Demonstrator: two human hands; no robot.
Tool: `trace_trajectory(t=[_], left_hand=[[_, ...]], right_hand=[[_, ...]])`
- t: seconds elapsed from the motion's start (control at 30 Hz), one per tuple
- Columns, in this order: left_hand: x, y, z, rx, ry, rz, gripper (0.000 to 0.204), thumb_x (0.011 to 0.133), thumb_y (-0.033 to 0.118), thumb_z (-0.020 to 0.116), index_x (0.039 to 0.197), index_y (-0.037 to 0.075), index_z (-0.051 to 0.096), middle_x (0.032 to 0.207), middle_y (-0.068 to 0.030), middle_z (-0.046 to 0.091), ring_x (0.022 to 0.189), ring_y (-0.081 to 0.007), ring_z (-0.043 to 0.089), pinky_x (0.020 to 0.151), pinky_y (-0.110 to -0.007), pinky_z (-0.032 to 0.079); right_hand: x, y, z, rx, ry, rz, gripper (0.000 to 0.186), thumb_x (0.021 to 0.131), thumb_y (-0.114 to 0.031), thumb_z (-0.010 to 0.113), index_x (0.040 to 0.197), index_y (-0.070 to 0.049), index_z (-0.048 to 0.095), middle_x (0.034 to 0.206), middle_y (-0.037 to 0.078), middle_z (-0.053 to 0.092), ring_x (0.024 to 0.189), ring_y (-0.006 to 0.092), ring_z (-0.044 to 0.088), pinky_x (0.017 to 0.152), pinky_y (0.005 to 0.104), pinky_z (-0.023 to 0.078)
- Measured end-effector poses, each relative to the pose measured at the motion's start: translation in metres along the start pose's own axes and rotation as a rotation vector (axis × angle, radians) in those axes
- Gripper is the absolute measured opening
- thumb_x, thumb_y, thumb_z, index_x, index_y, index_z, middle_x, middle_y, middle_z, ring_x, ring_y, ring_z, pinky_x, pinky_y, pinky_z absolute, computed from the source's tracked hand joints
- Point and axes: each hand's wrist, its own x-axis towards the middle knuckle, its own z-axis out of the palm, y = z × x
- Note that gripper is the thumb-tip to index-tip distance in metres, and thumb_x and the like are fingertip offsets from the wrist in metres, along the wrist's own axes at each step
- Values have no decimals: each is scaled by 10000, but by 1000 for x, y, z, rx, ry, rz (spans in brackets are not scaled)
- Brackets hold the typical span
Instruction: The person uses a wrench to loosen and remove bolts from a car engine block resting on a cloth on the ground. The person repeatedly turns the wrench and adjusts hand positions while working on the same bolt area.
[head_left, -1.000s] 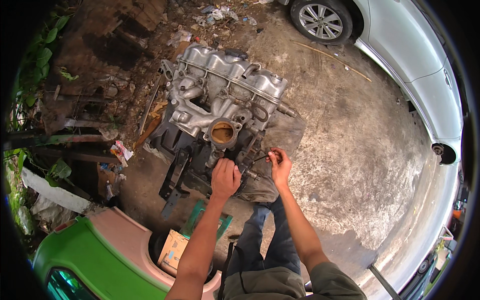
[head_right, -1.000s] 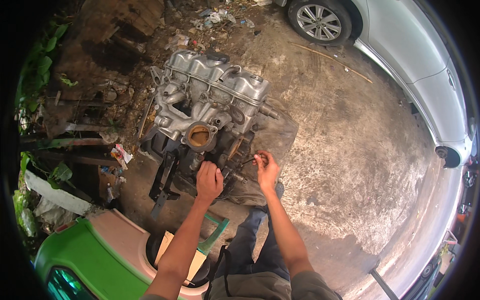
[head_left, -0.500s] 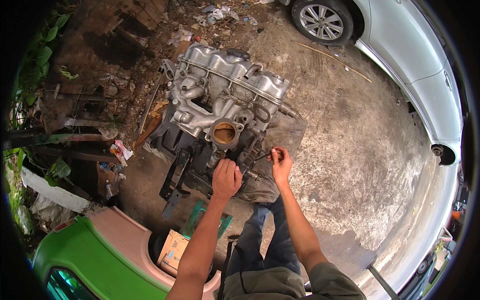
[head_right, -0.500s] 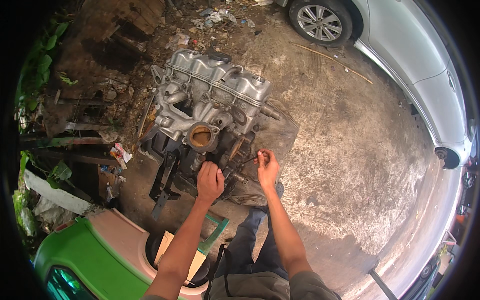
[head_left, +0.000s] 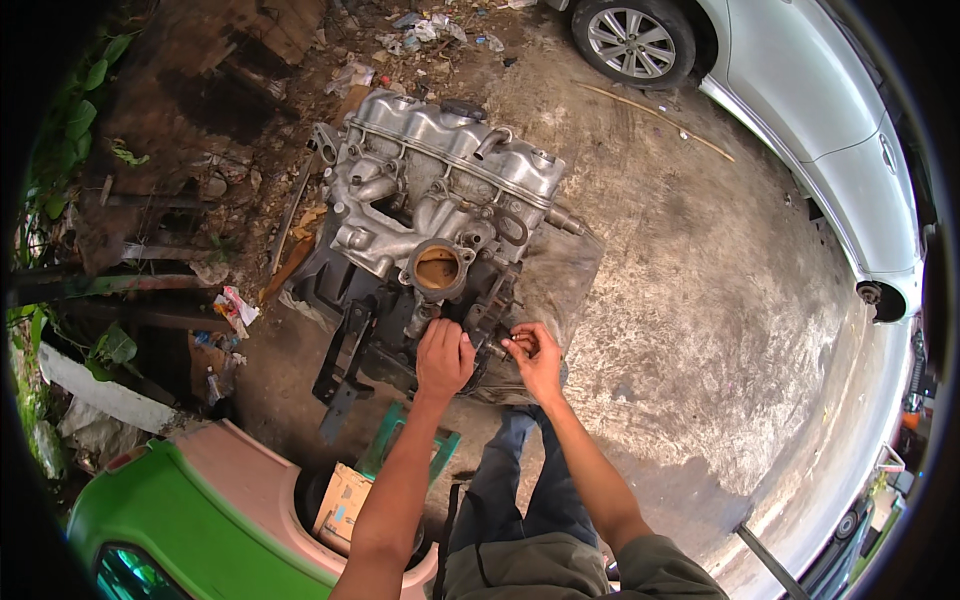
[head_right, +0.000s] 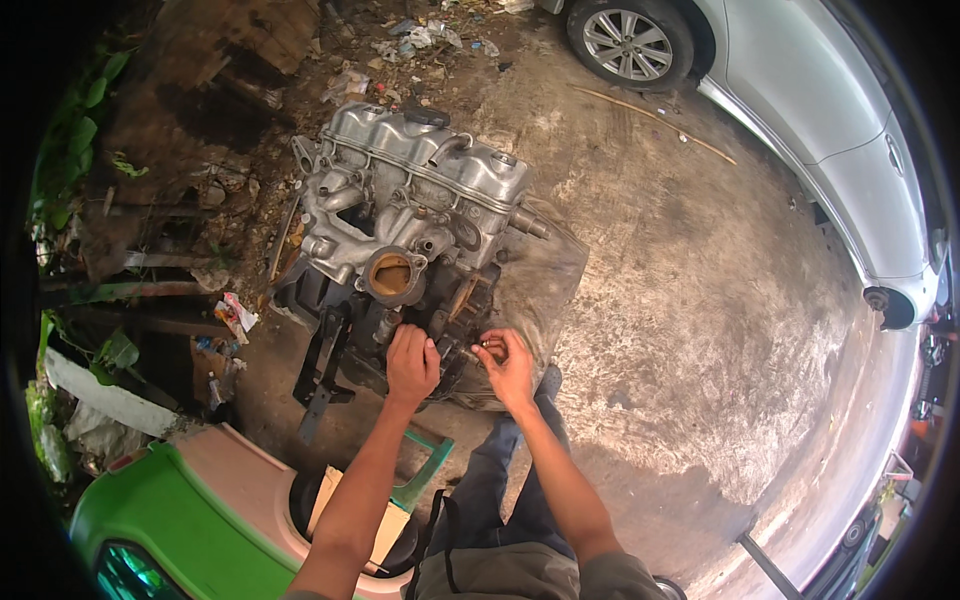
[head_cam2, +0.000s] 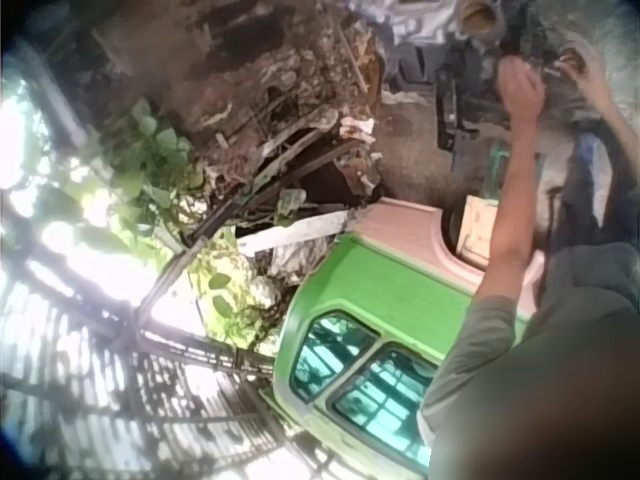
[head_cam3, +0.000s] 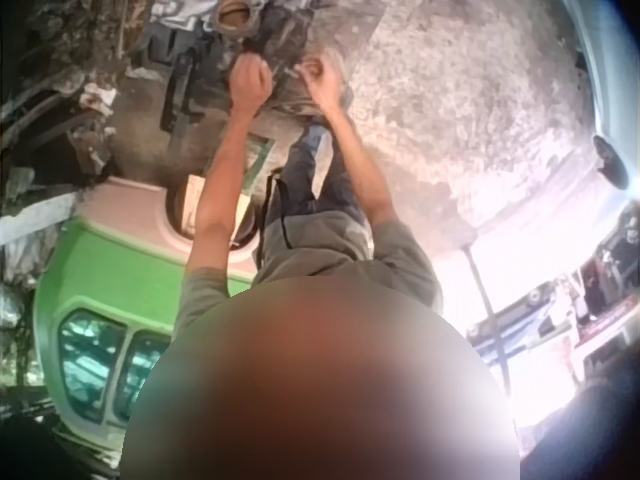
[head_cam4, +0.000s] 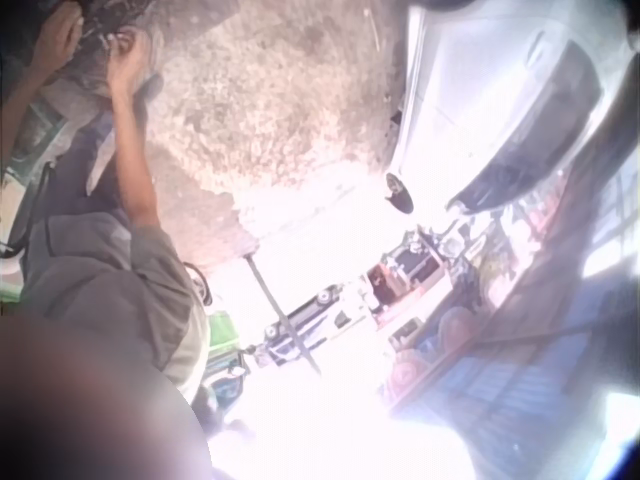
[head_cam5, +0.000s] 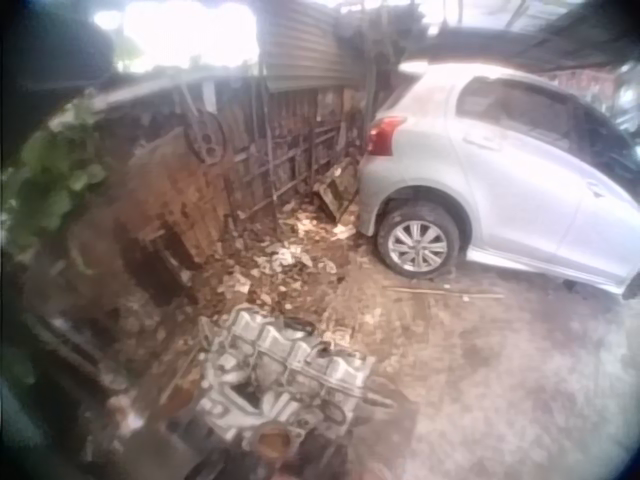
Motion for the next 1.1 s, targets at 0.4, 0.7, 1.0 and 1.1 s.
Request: trace_trajectory(t=[0.4, 0.7, 1.0, 1.1], left_hand=[[-1, -1, 1, 12, 9, 20, 148, 914, 60, 516, 806, -20, 452, 749, -197, 434, 707, -393, 475, 654, -489, 428], [-2, -1, 1, 19, -6, 0, 152, 920, 57, 505, 802, -17, 445, 748, -200, 434, 713, -395, 476, 659, -491, 428], [1, -1, 0, -7, 12, 13, 149, 907, 60, 517, 798, -14, 446, 742, -197, 427, 708, -394, 474, 649, -492, 423], [0, 0, 0, -4, 6, 8, 154, 907, 60, 517, 793, -11, 443, 740, -195, 425, 705, -392, 472, 647, -491, 423]], right_hand=[[-16, 2, -8, -159, 137, -145, 195, 853, 87, 716, 1022, 41, 631, 1003, 100, 640, 868, 139, 662, 729, 272, 576], [5, 16, -28, 7, 237, 5, 194, 943, -25, 665, 1118, 36, 608, 926, 104, 682, 849, 143, 686, 769, 290, 570], [44, 36, -12, 95, 207, 8, 180, 975, -41, 625, 1133, 39, 595, 883, 102, 661, 784, 139, 666, 712, 295, 556], [50, 35, -11, 76, 197, 0, 179, 982, -40, 614, 1139, 40, 588, 881, 101, 655, 768, 140, 653, 704, 297, 549]])
